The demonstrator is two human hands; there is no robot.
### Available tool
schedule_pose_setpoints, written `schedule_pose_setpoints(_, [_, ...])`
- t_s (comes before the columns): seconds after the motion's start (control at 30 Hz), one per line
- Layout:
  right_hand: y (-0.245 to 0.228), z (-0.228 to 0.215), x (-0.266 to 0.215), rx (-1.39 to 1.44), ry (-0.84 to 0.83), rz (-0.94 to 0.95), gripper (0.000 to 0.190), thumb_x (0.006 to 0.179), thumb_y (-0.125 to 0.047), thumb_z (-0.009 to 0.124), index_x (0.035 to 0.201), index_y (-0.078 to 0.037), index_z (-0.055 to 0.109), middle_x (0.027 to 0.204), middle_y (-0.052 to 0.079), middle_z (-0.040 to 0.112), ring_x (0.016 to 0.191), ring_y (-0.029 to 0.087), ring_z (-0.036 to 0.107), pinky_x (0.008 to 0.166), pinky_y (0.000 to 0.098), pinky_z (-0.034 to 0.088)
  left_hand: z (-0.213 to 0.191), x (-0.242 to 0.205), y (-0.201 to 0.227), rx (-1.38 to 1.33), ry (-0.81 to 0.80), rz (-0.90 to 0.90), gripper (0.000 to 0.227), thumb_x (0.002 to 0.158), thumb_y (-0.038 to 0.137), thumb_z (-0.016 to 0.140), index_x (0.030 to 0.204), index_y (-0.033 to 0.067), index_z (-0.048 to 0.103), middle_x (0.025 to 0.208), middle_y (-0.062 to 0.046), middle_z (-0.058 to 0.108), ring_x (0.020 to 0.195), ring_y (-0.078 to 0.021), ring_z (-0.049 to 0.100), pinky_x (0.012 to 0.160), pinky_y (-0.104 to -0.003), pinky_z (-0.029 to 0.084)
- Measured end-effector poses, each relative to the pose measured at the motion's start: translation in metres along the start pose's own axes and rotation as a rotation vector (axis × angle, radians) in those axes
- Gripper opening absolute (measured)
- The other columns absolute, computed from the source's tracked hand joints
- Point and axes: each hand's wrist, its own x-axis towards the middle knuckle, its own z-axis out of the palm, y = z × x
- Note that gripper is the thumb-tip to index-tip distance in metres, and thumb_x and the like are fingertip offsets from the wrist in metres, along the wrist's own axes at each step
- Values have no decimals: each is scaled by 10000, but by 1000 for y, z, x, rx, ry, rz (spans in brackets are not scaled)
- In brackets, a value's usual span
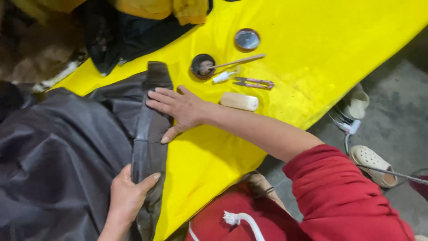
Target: The person repairs a black leather jacket by hand, using a small tool to pick at the seam and a brush to smooth the surface. They also use a hairdryer to apply heat to the repaired area.
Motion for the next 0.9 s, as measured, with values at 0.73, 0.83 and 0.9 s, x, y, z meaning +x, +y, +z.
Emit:
schedule_pose_setpoints(0.73, [-89, -37, -55, 128, -87, -37, 479, 1029, -427, 506, 1492, -337, 428, 1087, 123, 506, 833, 224, 577, 665, 374, 559, 26, 18, -24, -576, -93, 58, 90, 830, 79, 814, 832, 13, 752, 811, 35, 623, 755, -78, 524, 613, -260, 464])
schedule_pose_setpoints(0.83, [-65, 43, -33, -53, 475, -468, 326, 1056, -187, 585, 1381, -205, 561, 858, 74, 471, 744, 269, 500, 513, 426, 396, 24, 12, -15, -449, -21, 99, 94, 816, 74, 804, 899, 33, 822, 911, 108, 578, 888, -48, 506, 763, -242, 486])
schedule_pose_setpoints(0.9, [-33, 27, -20, -111, 472, -239, 365, 1010, -231, 635, 1372, -239, 600, 913, 88, 510, 785, 297, 541, 548, 440, 435, 23, 10, -8, -506, -41, 66, 126, 830, 65, 793, 938, 9, 828, 922, 51, 677, 857, -61, 562, 774, -251, 534])
